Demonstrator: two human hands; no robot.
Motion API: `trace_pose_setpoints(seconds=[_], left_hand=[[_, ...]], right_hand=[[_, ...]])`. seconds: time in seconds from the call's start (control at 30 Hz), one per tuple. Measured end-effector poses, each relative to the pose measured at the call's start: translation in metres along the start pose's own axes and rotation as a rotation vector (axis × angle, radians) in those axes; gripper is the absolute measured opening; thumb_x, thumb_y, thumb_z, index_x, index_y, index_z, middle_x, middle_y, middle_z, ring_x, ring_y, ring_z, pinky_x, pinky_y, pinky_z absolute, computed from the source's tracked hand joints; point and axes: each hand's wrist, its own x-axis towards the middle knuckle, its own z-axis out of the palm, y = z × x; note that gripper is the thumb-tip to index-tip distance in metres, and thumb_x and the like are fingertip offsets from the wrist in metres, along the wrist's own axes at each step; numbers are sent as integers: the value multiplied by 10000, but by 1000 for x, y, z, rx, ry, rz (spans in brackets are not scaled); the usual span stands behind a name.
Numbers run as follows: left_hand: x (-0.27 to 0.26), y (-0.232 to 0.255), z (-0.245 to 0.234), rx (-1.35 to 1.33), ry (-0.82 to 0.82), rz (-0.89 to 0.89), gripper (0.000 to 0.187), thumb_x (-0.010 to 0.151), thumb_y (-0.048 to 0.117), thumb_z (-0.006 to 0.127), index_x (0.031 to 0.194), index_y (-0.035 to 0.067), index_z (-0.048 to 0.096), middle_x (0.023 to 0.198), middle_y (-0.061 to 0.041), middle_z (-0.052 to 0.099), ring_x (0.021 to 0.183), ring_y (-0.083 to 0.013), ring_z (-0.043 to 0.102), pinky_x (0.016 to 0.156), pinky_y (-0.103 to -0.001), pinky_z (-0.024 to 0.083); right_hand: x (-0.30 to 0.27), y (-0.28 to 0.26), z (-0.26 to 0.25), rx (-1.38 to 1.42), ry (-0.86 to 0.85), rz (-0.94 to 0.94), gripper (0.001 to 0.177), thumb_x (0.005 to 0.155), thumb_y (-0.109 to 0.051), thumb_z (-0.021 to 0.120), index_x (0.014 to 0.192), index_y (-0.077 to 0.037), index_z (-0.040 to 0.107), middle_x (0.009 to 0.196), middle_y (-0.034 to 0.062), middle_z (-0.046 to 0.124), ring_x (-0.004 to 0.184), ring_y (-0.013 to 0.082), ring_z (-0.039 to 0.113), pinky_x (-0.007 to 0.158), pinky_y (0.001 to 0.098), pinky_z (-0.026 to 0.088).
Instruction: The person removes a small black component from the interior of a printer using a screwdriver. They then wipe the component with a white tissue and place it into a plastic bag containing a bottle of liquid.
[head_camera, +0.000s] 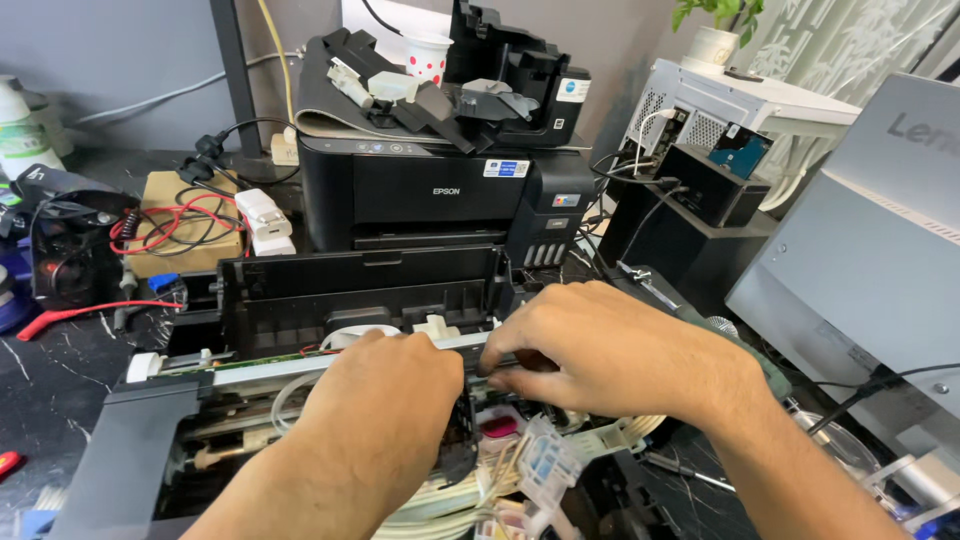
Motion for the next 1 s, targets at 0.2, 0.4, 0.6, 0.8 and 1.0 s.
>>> trace_pose_setpoints(seconds=[0.2, 0.4, 0.6, 0.8, 1.0], left_hand=[[18, 14, -1, 67, 18, -77, 280, 980, 132, 825, 1218, 272, 778, 1225, -18, 750, 1056, -277, 816, 903, -460, 670], [22, 0, -7, -22, -2, -120, 465, 883, 287, 982, 1277, 214, 747, 1276, -84, 767, 1159, -402, 799, 983, -571, 661], [23, -2, -1, 39, 39, -76, 320, 893, 191, 812, 1206, 218, 754, 1205, -70, 783, 1120, -402, 788, 943, -577, 659], [21, -8, -3, 77, -1, -39, 258, 870, 332, 805, 1123, 379, 798, 1247, 16, 755, 1152, -303, 762, 948, -489, 618], [19, -17, -1, -1, 48, -88, 310, 749, 455, 934, 1034, 433, 814, 1174, 89, 798, 1144, -244, 778, 984, -450, 619]], right_hand=[[-7, 10, 14, -10, -23, 53, 160, 1094, -397, 712, 1127, -323, 850, 988, -92, 879, 884, 279, 788, 766, 469, 573], [-25, 15, 11, 63, 23, 31, 272, 1095, -359, 644, 1110, -271, 901, 989, -120, 921, 781, 169, 803, 737, 398, 594], [-76, 17, 16, 140, 98, 139, 263, 1102, -392, 709, 1174, -238, 909, 1124, -108, 939, 955, 144, 863, 824, 367, 653], [-108, 16, 21, 268, 424, -54, 257, 1053, -186, 742, 1257, -159, 896, 1239, 21, 929, 1078, 160, 900, 991, 330, 729], [-149, 19, 12, 392, 803, 153, 266, 1065, -116, 694, 1217, -118, 913, 1281, 31, 932, 1201, 155, 876, 1068, 301, 688]])
